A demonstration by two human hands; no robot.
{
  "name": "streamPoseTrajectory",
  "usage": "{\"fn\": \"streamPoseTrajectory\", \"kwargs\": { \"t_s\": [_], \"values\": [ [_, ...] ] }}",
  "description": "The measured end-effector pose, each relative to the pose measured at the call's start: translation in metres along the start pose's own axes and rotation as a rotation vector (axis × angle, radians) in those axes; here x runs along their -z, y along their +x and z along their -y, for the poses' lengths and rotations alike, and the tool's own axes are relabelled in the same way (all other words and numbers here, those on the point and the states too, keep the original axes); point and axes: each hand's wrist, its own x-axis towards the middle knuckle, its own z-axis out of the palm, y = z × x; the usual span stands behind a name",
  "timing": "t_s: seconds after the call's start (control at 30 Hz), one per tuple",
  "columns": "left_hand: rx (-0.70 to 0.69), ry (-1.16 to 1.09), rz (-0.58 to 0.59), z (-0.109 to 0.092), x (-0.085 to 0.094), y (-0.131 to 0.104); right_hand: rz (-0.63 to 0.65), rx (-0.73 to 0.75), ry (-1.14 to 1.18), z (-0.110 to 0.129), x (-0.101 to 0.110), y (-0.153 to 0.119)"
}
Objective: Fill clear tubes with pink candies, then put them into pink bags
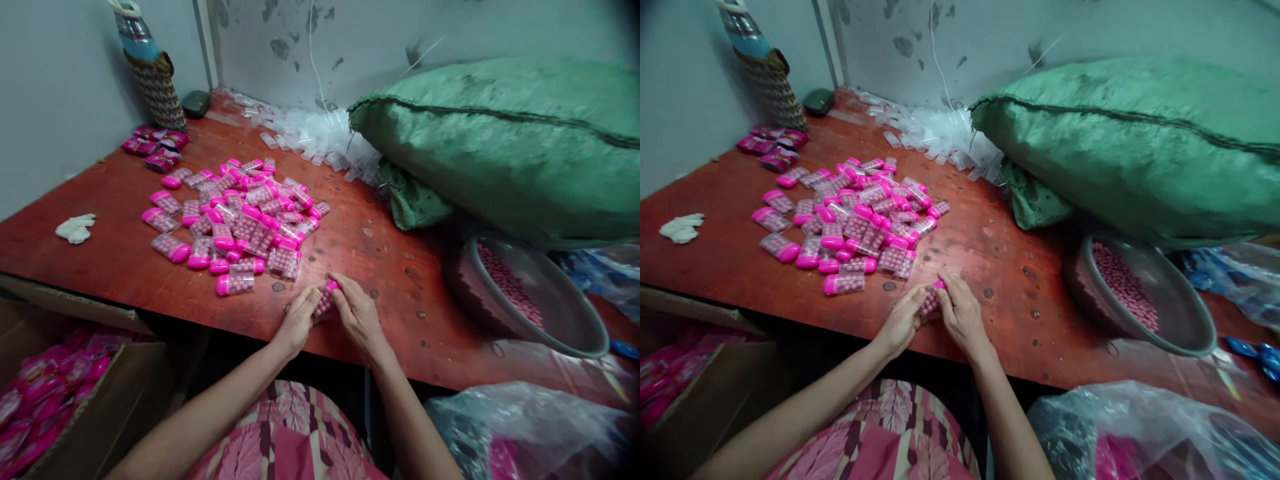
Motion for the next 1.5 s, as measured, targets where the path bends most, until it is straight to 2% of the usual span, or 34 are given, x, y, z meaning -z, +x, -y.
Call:
{"fn": "streamPoseTrajectory", "kwargs": {
  "t_s": [0.07,0.17,0.33,0.43,0.63,0.8,0.9,1.0,1.1,1.23,1.33,1.4,1.5],
  "values": [
    [-0.025,-0.001,-0.021,0.002,0.001,0.001,0.041,0.094,-0.215,0.003,0.003,-0.004],
    [-0.028,0.043,-0.013,0.001,0.002,0.001,0.073,0.118,-0.407,0.011,0.006,-0.007],
    [0.065,0.035,0.161,-0.005,0.004,-0.001,0.085,0.073,-0.495,0.021,0.002,-0.005],
    [0.069,0.032,0.192,-0.002,0.007,0.001,0.042,0.046,-0.479,0.019,-0.002,-0.006],
    [0.057,0.079,0.123,0.006,0.014,0.001,-0.027,0.135,-0.387,0.008,-0.007,-0.009],
    [0.109,-0.178,0.102,-0.002,0.008,-0.001,-0.008,0.124,-0.323,0.006,-0.008,-0.006],
    [0.065,-0.308,0.012,-0.003,0.005,-0.001,0.047,0.137,-0.243,0.008,-0.005,0.000],
    [0.023,-0.376,-0.075,-0.001,0.004,-0.005,0.040,0.185,-0.206,0.014,-0.002,0.019],
    [-0.007,-0.328,-0.104,-0.005,0.008,-0.016,0.046,0.287,-0.230,0.024,-0.008,0.059],
    [-0.067,-0.012,-0.108,-0.026,0.016,-0.036,0.111,0.519,-0.237,0.050,-0.031,0.133],
    [-0.218,0.197,-0.192,-0.058,0.030,-0.052,0.006,0.588,-0.223,0.077,-0.039,0.168],
    [-0.345,0.312,-0.278,-0.084,0.044,-0.062,-0.058,0.579,-0.203,0.093,-0.034,0.171],
    [-0.476,0.474,-0.426,-0.120,0.071,-0.077,-0.046,0.589,-0.143,0.101,-0.020,0.144]
  ]
}}
